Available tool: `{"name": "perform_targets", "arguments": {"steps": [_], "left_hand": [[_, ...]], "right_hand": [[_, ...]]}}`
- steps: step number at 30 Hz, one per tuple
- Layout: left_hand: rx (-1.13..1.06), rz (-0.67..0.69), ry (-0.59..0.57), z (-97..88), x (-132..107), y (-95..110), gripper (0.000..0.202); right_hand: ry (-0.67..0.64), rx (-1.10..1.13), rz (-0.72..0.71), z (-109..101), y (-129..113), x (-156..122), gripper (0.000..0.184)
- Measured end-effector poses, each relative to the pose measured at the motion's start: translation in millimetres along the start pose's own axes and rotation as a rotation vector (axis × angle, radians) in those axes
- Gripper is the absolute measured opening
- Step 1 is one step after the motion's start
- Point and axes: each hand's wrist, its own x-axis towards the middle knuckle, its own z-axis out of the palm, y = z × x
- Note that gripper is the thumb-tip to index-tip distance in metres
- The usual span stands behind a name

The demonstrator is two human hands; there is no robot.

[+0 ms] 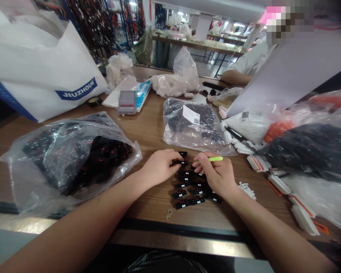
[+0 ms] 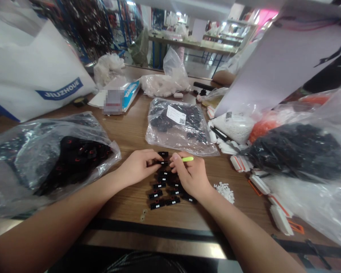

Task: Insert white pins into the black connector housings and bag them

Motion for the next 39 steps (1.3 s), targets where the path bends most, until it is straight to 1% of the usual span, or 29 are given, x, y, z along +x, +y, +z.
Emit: {"name": "perform_targets", "arguments": {"steps": [3, 7, 14, 16, 20, 25, 39], "left_hand": [[0.001, 0.011, 0.005, 0.9, 0.1, -1.4, 0.021], [-0.005, 0.014, 0.004, 0.8, 0.2, -1.4, 0.021], [0.012, 0.01, -0.013, -0.5, 0.8, -0.1, 0.02], [0.017, 0.006, -0.012, -0.6, 1.0, 0.1, 0.02], [0.009, -0.003, -0.006, -0.1, 0.8, -0.4, 0.019], [-0.003, 0.01, -0.002, 0.6, 0.5, -1.7, 0.019], [0.004, -0.007, -0.014, -1.1, 0.5, 0.6, 0.022]], "right_hand": [[-0.006, 0.011, 0.01, -0.6, -0.6, 0.6, 0.037], [-0.048, 0.014, 0.037, -0.2, -5.3, 3.7, 0.037], [-0.127, -0.103, -0.007, 1.0, -8.2, 4.7, 0.038], [-0.109, -0.095, -0.005, -0.4, -7.6, 3.8, 0.037], [-0.026, 0.001, 0.034, -2.9, -8.1, 2.9, 0.036], [-0.06, 0.02, 0.043, -0.2, -8.8, 3.4, 0.037], [-0.043, 0.018, 0.037, 2.5, -7.2, 3.0, 0.038]]}}
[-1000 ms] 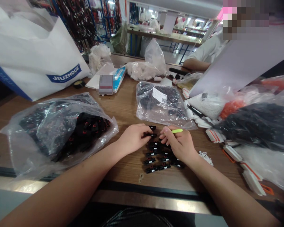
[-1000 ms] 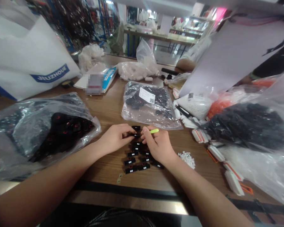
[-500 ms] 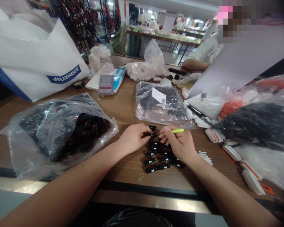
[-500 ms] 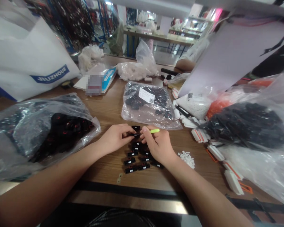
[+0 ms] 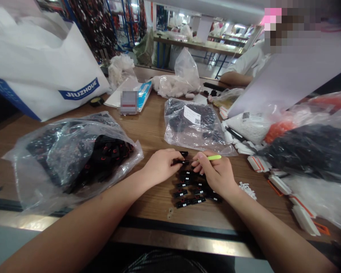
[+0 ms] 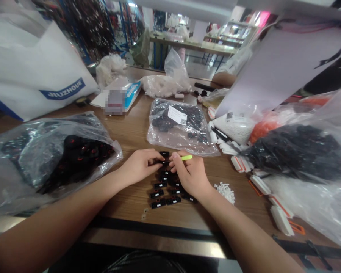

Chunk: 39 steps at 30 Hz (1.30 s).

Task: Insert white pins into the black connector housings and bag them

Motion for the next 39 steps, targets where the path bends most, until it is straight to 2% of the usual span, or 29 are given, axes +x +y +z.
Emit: {"name": "perform_targets", "arguments": {"steps": [5, 15, 23, 26, 29, 34, 39], "left_hand": [[0.004, 0.009, 0.005, 0.3, 0, 0, 0.02], [0.011, -0.005, -0.001, -0.1, 1, 1, 0.018], [0.078, -0.024, 0.019, -1.1, -2, 1, 0.023], [0.108, -0.037, 0.086, -5.3, -5, 6, 0.023], [0.069, 0.0, 0.152, -10.3, -8, 14, 0.007], [-0.056, 0.053, -0.01, -11.5, -10, 20, 0.005], [-0.082, 0.013, -0.054, -9.3, -10, 19, 0.007]], "right_hand": [[-0.008, -0.009, 0.006, 1, 0, 0, 0.039], [-0.109, -0.062, -0.014, -1, -4, 2, 0.038], [0.127, 0.001, -0.016, -12, 1, -1, 0.037], [0.147, -0.02, -0.026, -15, 2, 0, 0.038], [0.117, -0.033, -0.014, -18, 0, 0, 0.04], [0.013, -0.132, 0.017, -27, -11, -3, 0.043], [-0.085, -0.228, -0.009, -25, -13, -5, 0.042]]}}
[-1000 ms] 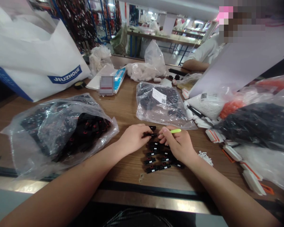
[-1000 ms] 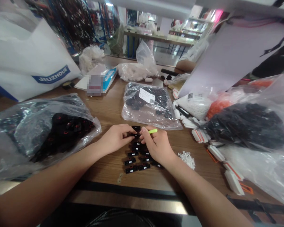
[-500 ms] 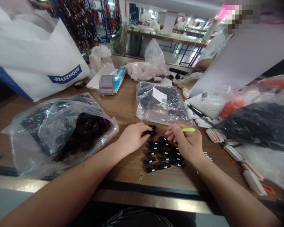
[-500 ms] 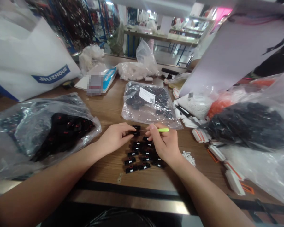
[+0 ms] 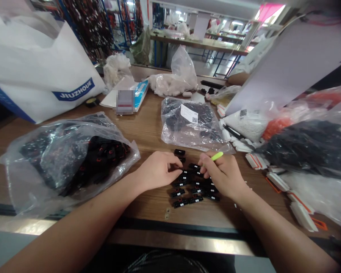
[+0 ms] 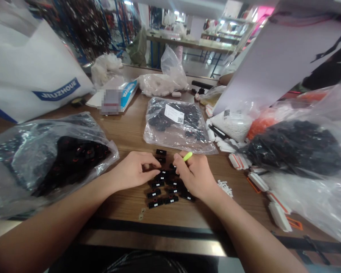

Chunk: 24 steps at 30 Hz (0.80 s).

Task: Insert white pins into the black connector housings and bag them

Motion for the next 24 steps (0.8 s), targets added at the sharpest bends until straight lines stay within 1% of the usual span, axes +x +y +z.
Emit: {"name": "perform_targets", "arguments": {"steps": [6, 11, 17, 20, 24], "left_hand": [[0.012, -0.031, -0.051, 1.0, 1, -5, 0.012], [0.057, -0.046, -0.068, -0.1, 2, -8, 0.014], [0.117, -0.052, -0.055, -2.2, 3, -7, 0.01], [0.113, -0.059, -0.046, -1.4, 2, -7, 0.011], [0.111, -0.064, -0.039, 0.1, 2, -7, 0.013]], "right_hand": [[-0.023, -0.015, -0.019, 8, 4, 1, 0.044], [-0.029, 0.066, 0.01, 12, 6, 3, 0.041], [0.062, 0.223, 0.053, 14, 7, 3, 0.042], [0.053, 0.281, 0.021, 18, 6, 1, 0.04], [0.035, 0.284, -0.002, 23, 4, 0, 0.038]]}}
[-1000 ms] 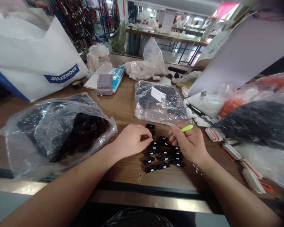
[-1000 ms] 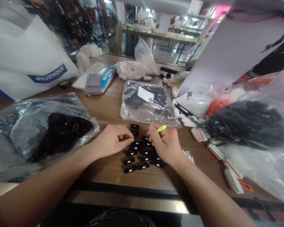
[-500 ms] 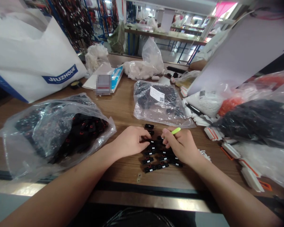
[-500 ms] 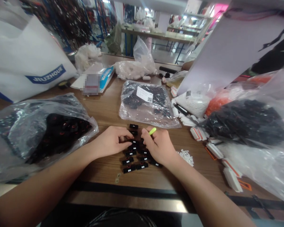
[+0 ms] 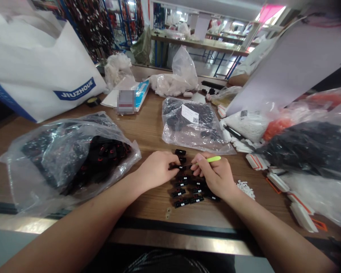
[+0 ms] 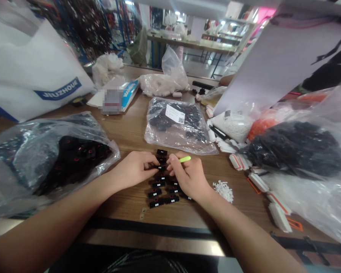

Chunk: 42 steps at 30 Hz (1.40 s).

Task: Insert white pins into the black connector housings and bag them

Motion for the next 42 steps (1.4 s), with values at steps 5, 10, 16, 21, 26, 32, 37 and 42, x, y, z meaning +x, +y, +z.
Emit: {"name": "perform_targets", "arguments": {"steps": [5, 10, 16, 21, 26, 32, 37, 42], "left_hand": [[-0.009, 0.004, 0.016, 0.2, -0.3, 1.2, 0.012], [0.002, 0.025, 0.025, -0.9, -0.2, 2.0, 0.011], [0.009, 0.012, 0.028, -0.4, -0.3, 2.6, 0.011], [-0.01, 0.02, 0.008, -0.8, 0.2, 1.5, 0.017], [-0.027, 0.025, -0.012, -0.8, 0.4, -0.3, 0.021], [-0.017, -0.014, -0.001, -0.6, 0.0, 0.8, 0.014], [-0.022, 0.01, -0.014, -1.1, 0.3, 1.2, 0.019], [-0.036, 0.006, -0.015, -1.7, -0.3, 1.2, 0.019]], "right_hand": [[0.019, -0.006, 0.003, 0.7, 1.7, 0.4, 0.037], [0.007, -0.006, 0.008, 0.9, 2.8, 0.0, 0.037], [-0.003, 0.006, 0.037, 2.0, 2.8, 1.4, 0.038], [-0.071, -0.043, 0.036, 3.1, -0.1, 3.5, 0.039], [-0.085, -0.111, -0.038, 3.5, -0.9, 0.6, 0.035], [0.028, -0.02, -0.005, 2.4, -0.3, -2.4, 0.035], [-0.014, -0.011, 0.017, 4.6, -0.3, -1.3, 0.036], [0.002, -0.018, 0.021, 5.8, -1.3, -1.0, 0.038]]}}
